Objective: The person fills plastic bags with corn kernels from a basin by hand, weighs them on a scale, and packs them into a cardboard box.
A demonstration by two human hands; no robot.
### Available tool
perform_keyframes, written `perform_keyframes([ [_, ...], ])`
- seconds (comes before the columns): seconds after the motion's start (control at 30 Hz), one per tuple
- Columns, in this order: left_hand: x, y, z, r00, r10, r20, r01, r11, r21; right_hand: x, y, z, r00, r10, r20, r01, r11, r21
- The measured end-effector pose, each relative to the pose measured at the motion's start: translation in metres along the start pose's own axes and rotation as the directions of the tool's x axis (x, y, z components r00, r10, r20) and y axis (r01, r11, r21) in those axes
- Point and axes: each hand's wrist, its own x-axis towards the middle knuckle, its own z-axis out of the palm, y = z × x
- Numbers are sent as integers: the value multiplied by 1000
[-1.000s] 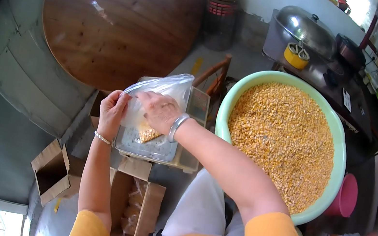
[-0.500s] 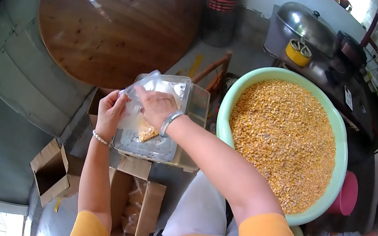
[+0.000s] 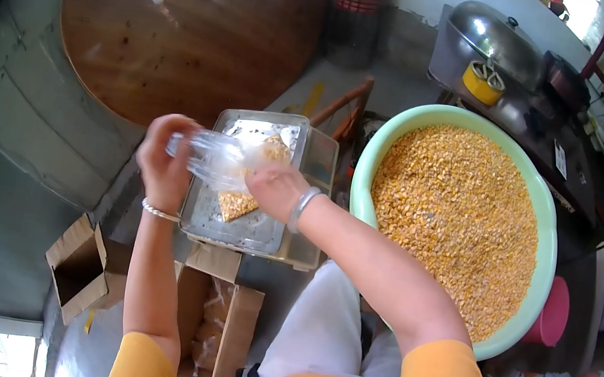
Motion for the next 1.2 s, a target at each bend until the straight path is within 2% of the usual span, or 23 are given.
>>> perform_keyframes([
  [0.07, -10, 12, 19, 972, -8, 237, -1, 999, 36, 9, -3, -3, 983, 103, 154, -108, 994, 30],
  [0.1, -17, 0, 27, 913, -85, 400, 16, 985, 171, 13, -3, -8, 960, 163, 229, -178, 983, 48],
  [0.17, -28, -20, 37, 748, -269, 606, -72, 876, 478, 17, -2, -12, 895, 264, 358, -291, 957, 21],
  [0.23, -45, -48, 40, 648, -321, 691, -138, 842, 521, 23, 5, -15, 821, 347, 454, -356, 932, -69],
  [0.27, -55, -60, 39, 592, -349, 726, -173, 825, 538, 24, 15, -5, 790, 367, 491, -396, 917, -49],
  [0.37, -66, -60, 33, 475, -455, 753, -147, 803, 578, 33, 37, 9, 749, 456, 480, -543, 838, 51],
  [0.4, -69, -57, 32, 458, -451, 766, -157, 807, 569, 36, 36, 1, 715, 466, 521, -605, 786, 128],
  [0.47, -75, -58, 29, 513, -385, 767, -167, 832, 529, 41, 38, -9, 663, 463, 589, -688, 687, 233],
  [0.5, -76, -58, 28, 542, -347, 765, -173, 845, 506, 41, 38, -11, 680, 442, 585, -661, 715, 228],
  [0.53, -77, -58, 31, 584, -247, 773, -247, 853, 460, 41, 39, -14, 697, 421, 580, -633, 741, 223],
  [0.63, -85, -53, 45, 653, 70, 754, -465, 822, 327, 35, 42, 9, 796, 440, 416, -437, 893, -108],
  [0.67, -92, -52, 51, 459, 7, 889, -444, 868, 223, 32, 48, 14, 784, 450, 427, -438, 889, -133],
  [0.73, -89, -44, 54, 360, -19, 933, -377, 912, 164, 32, 50, 5, 761, 473, 444, -444, 878, -175],
  [0.77, -86, -40, 54, 307, -29, 951, -339, 931, 138, 31, 51, 6, 794, 446, 414, -421, 894, -157],
  [0.8, -80, -38, 51, 415, 7, 910, -287, 950, 123, 32, 52, 7, 826, 415, 381, -393, 909, -140],
  [0.83, -75, -37, 51, 462, -58, 885, -255, 947, 195, 33, 52, 7, 857, 382, 346, -361, 924, -125],
  [0.9, -64, -38, 53, 547, -187, 816, -179, 926, 332, 32, 47, 9, 950, 183, 252, -174, 983, -59],
  [0.93, -58, -44, 55, 481, -203, 853, -217, 915, 341, 30, 44, 10, 977, 80, 198, -75, 997, -33],
  [1.03, -57, -72, 63, 465, -40, 884, -505, 809, 302, 22, 48, 33, 990, -38, 136, 37, 999, 12],
  [1.07, -57, -79, 66, 475, -80, 877, -494, 800, 341, 23, 55, 42, 936, 101, 338, -82, 994, -69],
  [1.1, -50, -78, 68, 456, -176, 872, -476, 780, 406, 24, 54, 33, 896, 161, 415, -118, 985, -127],
  [1.17, -37, -75, 74, 411, -363, 836, -440, 724, 531, 22, 53, 16, 785, 286, 549, -173, 953, -248],
  [1.2, -33, -74, 77, 388, -381, 840, -426, 734, 529, 21, 52, 11, 830, 249, 499, -171, 965, -197],
])
